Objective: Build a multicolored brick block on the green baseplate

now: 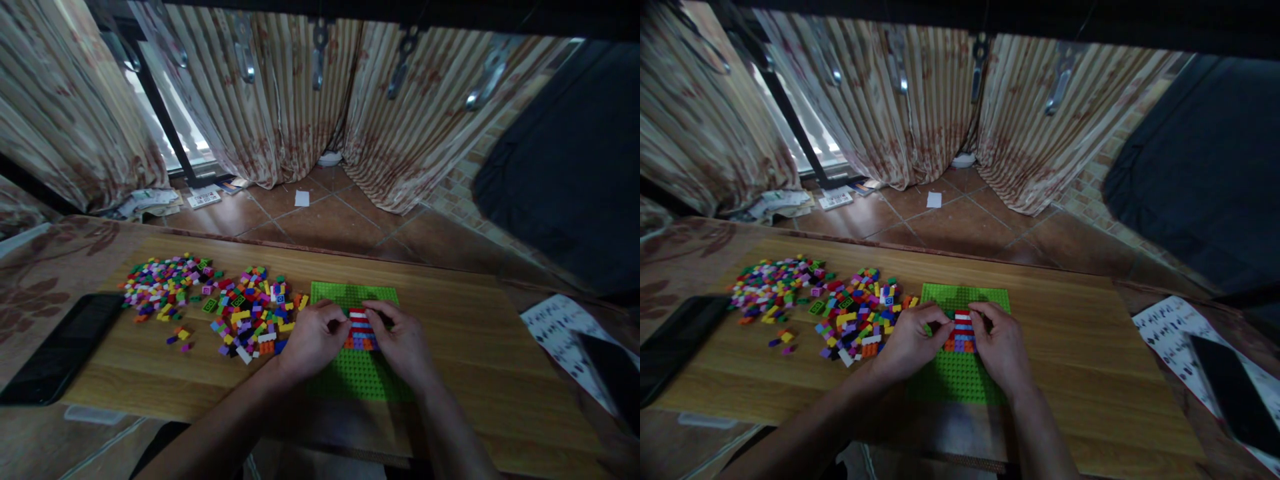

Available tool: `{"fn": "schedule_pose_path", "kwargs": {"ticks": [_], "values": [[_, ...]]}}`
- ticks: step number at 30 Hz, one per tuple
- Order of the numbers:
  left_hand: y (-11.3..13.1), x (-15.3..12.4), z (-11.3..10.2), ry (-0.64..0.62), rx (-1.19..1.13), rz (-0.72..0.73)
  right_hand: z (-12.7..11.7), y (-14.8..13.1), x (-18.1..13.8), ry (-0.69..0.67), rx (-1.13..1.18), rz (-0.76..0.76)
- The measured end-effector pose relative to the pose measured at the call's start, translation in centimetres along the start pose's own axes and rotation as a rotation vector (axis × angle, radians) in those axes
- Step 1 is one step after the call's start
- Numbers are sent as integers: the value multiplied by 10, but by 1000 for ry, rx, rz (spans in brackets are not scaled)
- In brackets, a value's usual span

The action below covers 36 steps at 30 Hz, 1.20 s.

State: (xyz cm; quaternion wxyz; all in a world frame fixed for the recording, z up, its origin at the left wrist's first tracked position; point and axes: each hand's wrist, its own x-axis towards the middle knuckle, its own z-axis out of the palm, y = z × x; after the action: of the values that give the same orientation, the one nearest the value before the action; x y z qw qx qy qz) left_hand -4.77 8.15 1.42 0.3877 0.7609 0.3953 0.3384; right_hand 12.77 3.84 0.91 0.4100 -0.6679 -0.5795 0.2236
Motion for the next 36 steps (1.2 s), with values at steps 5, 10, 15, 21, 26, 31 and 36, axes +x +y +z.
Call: {"fn": "schedule_pose_path", "kwargs": {"ticks": [5,10,15,21,26,31,36], "values": [[-1,-2,-1,-14,10,14,0,0,0,-16,-7,8],[0,-2,-6,-29,16,-2,-10,8,2,24,-11,48],[-6,3,-18,56,17,-49,-33,14,3,-21,122,81],[-17,13,-45,150,112,-71,-38,12,-7,-372,55,-59],[-40,21,-76,220,192,-111,-20,15,-10,-344,-89,-79],[-45,20,-96,157,232,-133,-12,16,-7,-323,-115,-86],[-44,18,-108,120,311,-140,-11,17,-5,-307,-145,-105]]}}
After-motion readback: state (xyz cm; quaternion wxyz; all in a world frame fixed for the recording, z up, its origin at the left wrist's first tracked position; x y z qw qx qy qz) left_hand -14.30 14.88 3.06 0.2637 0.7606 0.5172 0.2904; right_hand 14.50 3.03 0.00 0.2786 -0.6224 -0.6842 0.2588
